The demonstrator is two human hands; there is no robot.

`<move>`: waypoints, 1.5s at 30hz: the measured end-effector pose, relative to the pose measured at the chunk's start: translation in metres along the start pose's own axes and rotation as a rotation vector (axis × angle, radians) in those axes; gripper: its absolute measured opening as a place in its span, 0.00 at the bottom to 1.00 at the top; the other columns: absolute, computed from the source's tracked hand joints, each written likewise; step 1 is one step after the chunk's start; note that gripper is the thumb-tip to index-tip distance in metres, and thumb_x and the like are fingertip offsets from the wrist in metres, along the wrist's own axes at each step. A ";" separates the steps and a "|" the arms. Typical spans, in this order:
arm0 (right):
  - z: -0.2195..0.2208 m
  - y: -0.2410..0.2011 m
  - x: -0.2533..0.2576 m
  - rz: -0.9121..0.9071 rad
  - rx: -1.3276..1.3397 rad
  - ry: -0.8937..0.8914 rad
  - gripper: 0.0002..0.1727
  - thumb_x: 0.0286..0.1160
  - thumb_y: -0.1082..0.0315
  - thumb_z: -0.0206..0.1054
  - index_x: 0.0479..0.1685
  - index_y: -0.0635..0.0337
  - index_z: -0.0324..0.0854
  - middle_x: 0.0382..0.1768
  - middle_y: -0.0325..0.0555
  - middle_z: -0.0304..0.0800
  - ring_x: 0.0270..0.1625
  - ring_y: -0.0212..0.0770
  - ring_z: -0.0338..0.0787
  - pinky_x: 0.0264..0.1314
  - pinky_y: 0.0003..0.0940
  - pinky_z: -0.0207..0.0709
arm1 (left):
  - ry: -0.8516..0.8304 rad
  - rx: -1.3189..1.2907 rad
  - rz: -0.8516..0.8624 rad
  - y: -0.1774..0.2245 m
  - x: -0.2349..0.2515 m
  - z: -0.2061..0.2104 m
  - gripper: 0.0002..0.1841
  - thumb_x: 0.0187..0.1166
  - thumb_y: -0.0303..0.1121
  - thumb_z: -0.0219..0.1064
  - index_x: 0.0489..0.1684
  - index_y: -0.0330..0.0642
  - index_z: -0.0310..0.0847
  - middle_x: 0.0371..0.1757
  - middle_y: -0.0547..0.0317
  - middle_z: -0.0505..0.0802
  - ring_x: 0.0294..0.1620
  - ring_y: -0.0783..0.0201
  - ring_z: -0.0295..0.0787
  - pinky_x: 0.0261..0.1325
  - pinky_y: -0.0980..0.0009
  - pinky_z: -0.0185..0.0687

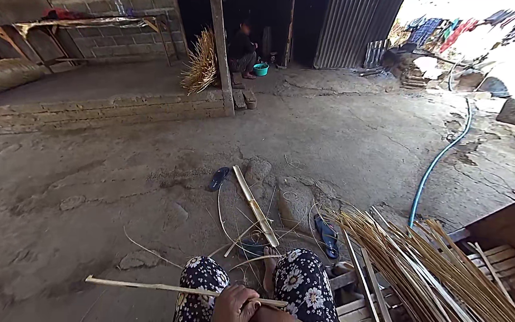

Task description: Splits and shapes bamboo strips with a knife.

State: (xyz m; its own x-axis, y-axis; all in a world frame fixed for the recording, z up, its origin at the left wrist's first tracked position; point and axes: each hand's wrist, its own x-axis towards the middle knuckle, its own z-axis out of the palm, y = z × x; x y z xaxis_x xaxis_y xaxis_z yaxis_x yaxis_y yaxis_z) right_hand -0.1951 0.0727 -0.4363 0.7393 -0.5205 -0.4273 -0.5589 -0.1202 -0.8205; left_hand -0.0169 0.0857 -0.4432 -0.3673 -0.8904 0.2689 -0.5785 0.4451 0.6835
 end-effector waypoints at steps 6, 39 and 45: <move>-0.013 -0.023 -0.011 0.084 0.016 -0.061 0.24 0.87 0.51 0.63 0.62 0.66 0.85 0.53 0.64 0.90 0.60 0.59 0.89 0.68 0.64 0.75 | 0.060 0.049 0.049 -0.005 0.002 0.005 0.17 0.85 0.47 0.62 0.44 0.47 0.95 0.43 0.62 0.98 0.47 0.64 0.95 0.56 0.59 0.87; -0.013 -0.027 -0.019 0.002 -0.115 -0.113 0.34 0.74 0.60 0.76 0.83 0.51 0.75 0.58 0.63 0.89 0.58 0.59 0.89 0.67 0.64 0.77 | 0.143 -0.680 0.159 0.081 0.052 -0.088 0.13 0.84 0.35 0.67 0.59 0.43 0.89 0.53 0.64 0.95 0.52 0.74 0.92 0.61 0.75 0.89; -0.014 -0.025 -0.016 0.000 -0.135 -0.117 0.35 0.73 0.59 0.77 0.84 0.51 0.74 0.60 0.62 0.89 0.60 0.60 0.89 0.68 0.65 0.76 | 0.164 -0.617 0.130 0.086 0.052 -0.098 0.13 0.87 0.41 0.63 0.53 0.41 0.87 0.47 0.62 0.93 0.49 0.73 0.89 0.57 0.74 0.87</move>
State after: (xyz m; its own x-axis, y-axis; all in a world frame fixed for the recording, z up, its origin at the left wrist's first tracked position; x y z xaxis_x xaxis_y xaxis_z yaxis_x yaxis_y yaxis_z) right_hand -0.1979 0.0727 -0.4035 0.7736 -0.4192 -0.4751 -0.5985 -0.2372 -0.7652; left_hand -0.0143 0.0681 -0.3037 -0.2619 -0.8579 0.4421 0.0058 0.4567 0.8896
